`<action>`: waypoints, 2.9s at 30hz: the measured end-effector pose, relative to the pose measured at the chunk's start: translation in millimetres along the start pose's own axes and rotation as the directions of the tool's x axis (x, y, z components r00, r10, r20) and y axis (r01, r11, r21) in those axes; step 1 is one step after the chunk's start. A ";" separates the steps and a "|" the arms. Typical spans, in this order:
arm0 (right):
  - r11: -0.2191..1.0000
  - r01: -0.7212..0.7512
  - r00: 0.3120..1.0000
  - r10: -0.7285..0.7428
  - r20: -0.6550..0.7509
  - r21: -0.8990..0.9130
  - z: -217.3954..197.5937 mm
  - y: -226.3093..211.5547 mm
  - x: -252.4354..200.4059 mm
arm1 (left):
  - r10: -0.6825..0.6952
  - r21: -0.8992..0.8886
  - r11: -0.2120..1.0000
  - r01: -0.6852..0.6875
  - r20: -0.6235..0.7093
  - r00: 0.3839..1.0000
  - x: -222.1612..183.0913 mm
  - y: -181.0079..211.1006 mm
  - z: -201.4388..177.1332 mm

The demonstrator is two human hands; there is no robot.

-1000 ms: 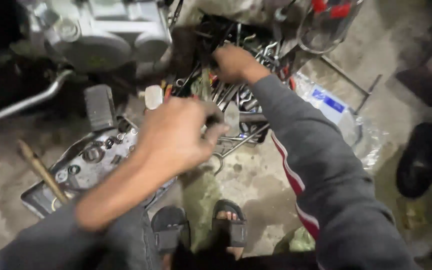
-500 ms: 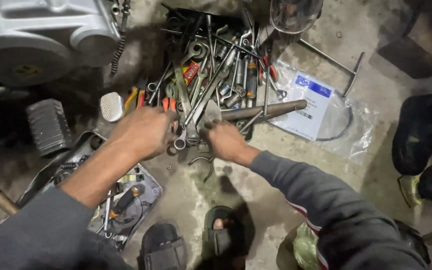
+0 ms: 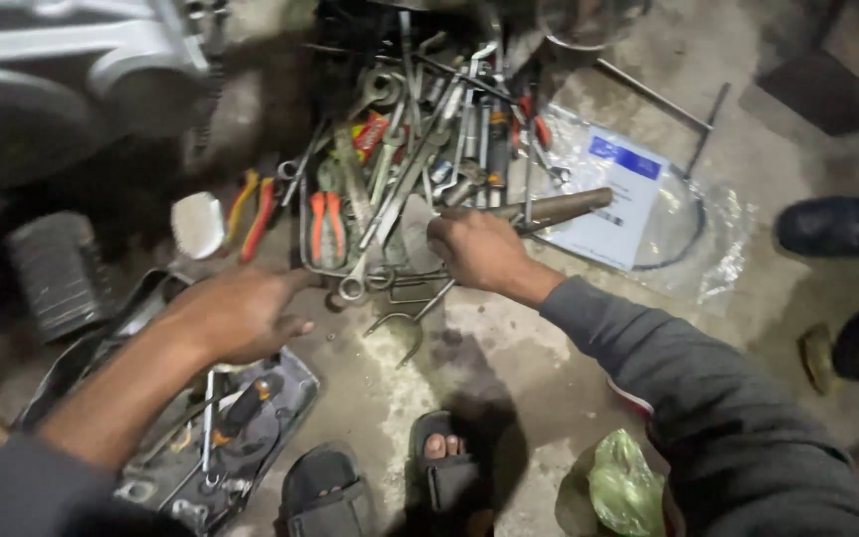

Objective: Installing and adjusting a throttle cable on a motorcycle using various hand tools.

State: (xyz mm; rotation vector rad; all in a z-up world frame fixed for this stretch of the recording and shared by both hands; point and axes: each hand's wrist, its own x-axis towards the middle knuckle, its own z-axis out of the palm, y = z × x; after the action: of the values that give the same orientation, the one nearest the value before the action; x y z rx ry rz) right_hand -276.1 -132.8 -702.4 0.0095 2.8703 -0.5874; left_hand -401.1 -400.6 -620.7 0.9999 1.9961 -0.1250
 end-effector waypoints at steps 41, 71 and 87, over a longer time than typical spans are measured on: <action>0.763 -0.617 0.547 0.593 -0.591 0.195 -16.6 219.3 -8.1 | 0.026 -0.047 0.999 -0.024 0.057 0.998 7.9 14.2 0.4; 0.948 -0.120 0.945 0.018 -0.326 -0.296 -40.4 187.1 -46.9 | -0.004 -0.182 0.983 0.002 -0.014 1.000 -6.3 34.3 5.6; 0.798 0.001 1.000 -0.017 0.021 0.602 -32.8 -86.6 -29.7 | -0.313 -0.856 0.506 -0.105 -0.296 0.902 -24.8 77.0 -15.2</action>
State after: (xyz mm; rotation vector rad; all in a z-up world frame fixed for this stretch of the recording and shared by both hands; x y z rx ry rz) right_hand -257.9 -198.7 -633.2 0.0873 2.5239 -1.4657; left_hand -350.7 -357.2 -572.1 0.2131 2.0758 1.0450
